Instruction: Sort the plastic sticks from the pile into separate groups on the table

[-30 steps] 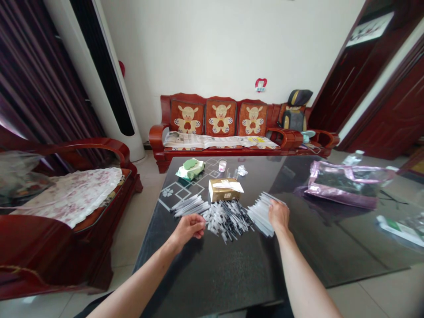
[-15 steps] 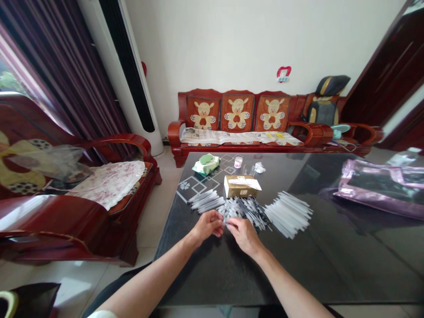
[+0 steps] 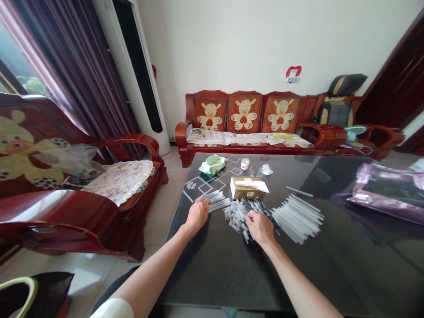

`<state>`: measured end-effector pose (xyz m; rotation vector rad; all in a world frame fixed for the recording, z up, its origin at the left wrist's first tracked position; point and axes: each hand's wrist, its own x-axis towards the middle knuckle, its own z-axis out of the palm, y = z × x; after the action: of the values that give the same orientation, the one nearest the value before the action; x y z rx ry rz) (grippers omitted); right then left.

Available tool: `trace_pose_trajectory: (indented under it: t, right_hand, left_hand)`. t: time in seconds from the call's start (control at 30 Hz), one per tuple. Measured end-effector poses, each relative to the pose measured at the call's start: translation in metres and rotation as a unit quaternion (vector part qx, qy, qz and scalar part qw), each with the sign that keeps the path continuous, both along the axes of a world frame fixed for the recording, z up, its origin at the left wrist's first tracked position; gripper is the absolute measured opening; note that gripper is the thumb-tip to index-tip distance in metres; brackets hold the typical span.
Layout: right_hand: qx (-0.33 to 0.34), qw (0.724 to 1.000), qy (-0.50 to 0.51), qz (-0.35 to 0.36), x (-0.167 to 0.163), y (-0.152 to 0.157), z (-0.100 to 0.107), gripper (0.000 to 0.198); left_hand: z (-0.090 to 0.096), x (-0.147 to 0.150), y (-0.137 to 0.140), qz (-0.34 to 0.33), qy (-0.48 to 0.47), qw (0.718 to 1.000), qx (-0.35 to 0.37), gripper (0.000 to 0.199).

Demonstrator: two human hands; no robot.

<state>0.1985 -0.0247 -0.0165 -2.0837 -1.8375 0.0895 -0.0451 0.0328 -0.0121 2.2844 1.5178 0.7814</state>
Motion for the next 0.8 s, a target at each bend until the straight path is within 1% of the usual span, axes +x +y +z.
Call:
trace_pose_trajectory:
  t: [0.13,0.27,0.33,0.47,0.6,0.8]
  right_hand:
    - [0.027,1.000,0.005,-0.013,-0.001,0.007,0.000,0.026]
    - [0.023,1.000,0.001,0.002,-0.007,0.001,0.001,0.026]
    - [0.018,1.000,0.000,0.012,-0.010,-0.003,0.001,0.025]
    - [0.011,0.999,-0.002,0.035,-0.015,-0.005,0.000,0.026]
    - [0.009,0.999,-0.005,0.038,-0.015,-0.005,-0.001,0.027]
    - [0.012,0.999,0.016,0.047,-0.013,-0.007,0.002,0.027]
  left_hand:
    - [-0.009,0.000,0.000,-0.059,0.111,0.992,0.011,0.022]
    - [-0.012,0.008,-0.005,-0.067,0.167,0.984,0.002,0.019]
    - [-0.013,0.009,-0.005,-0.056,0.175,0.983,0.008,0.020]
    - [-0.014,0.008,-0.004,-0.058,0.182,0.982,0.004,0.020]
    - [-0.016,0.008,-0.004,-0.044,0.181,0.982,-0.006,0.017]
    - [-0.016,0.007,-0.005,-0.043,0.135,0.990,0.008,0.014]
